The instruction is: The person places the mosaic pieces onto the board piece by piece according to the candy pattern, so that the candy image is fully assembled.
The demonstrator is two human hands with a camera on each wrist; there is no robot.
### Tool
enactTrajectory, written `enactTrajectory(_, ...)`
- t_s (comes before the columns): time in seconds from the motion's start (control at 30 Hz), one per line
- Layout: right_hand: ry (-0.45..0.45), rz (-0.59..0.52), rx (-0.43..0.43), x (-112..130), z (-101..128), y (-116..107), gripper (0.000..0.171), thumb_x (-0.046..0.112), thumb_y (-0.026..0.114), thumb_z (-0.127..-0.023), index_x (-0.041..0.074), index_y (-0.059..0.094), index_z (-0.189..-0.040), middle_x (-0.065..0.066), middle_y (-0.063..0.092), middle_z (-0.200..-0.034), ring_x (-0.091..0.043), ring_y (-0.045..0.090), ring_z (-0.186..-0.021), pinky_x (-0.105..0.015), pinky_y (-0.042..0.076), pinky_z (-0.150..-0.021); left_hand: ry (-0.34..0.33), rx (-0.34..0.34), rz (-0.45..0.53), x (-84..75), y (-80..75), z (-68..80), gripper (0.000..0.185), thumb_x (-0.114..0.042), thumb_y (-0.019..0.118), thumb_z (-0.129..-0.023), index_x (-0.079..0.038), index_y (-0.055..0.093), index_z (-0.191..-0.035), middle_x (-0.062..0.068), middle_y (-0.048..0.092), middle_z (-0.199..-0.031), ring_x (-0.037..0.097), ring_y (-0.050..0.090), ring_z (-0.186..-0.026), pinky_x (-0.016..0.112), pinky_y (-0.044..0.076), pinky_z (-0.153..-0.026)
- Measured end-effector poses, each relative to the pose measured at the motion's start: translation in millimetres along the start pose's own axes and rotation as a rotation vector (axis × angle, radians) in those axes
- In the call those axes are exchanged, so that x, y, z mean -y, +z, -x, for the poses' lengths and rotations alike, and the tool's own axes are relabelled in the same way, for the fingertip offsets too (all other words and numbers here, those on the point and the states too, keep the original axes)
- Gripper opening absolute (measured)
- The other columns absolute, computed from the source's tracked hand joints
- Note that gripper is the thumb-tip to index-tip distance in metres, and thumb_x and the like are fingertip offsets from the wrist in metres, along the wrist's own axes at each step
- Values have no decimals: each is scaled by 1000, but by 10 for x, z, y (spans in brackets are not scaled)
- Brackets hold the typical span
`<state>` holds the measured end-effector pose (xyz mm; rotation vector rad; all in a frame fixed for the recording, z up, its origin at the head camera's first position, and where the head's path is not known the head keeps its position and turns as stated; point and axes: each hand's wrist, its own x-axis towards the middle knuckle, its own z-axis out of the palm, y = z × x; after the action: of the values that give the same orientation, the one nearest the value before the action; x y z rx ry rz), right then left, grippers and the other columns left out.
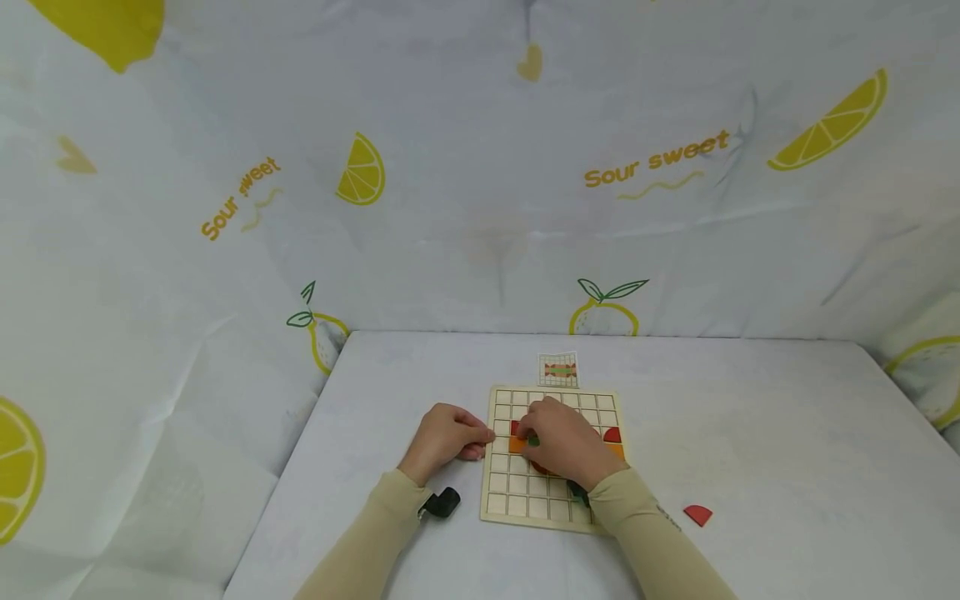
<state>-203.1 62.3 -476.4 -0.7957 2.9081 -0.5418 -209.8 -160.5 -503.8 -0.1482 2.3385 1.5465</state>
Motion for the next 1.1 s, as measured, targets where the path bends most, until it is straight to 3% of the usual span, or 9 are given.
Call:
enactTrajectory(0.2, 32, -21, 16, -21, 8, -25, 8, 23, 82, -83, 21, 78, -89, 10, 64, -89, -10, 55, -88, -30, 54, -79, -6, 0, -9, -8, -4, 0, 17, -25, 85, -80, -11, 76, -85, 6, 75, -73, 13, 71, -61, 26, 61, -60)
enactTrajectory(0.67, 14, -35, 13, -19, 62, -60, 8, 28, 81, -85, 21, 78, -89, 9, 63, -87, -9, 52, -85, -28, 52, -76, -13, 11, -15, -14, 23, 13, 16, -25, 85, -81, -12, 77, -86, 5, 76, -75, 13, 72, -62, 26, 61, -61)
enactTrajectory(0.87, 65, -57, -12, -217, 318, -171, 9, 28, 79, -88, 23, 78, -95, 13, 62, -90, -8, 53, -91, -31, 53, -82, -24, 18, -23, -4, 29, 19, 19, -28, 84, -82, -12, 76, -88, 5, 76, -77, 13, 71, -62, 27, 61, -63)
enactTrajectory(1.1, 209, 1, -14, -674, 864, -434, 10, 22, 78, -88, 19, 78, -98, 10, 64, -94, -13, 56, -96, -36, 56, -87, -30, 22, -13, 13, 2, 20, 17, -25, 82, -83, -11, 76, -89, 5, 76, -79, 13, 70, -63, 27, 61, -65)
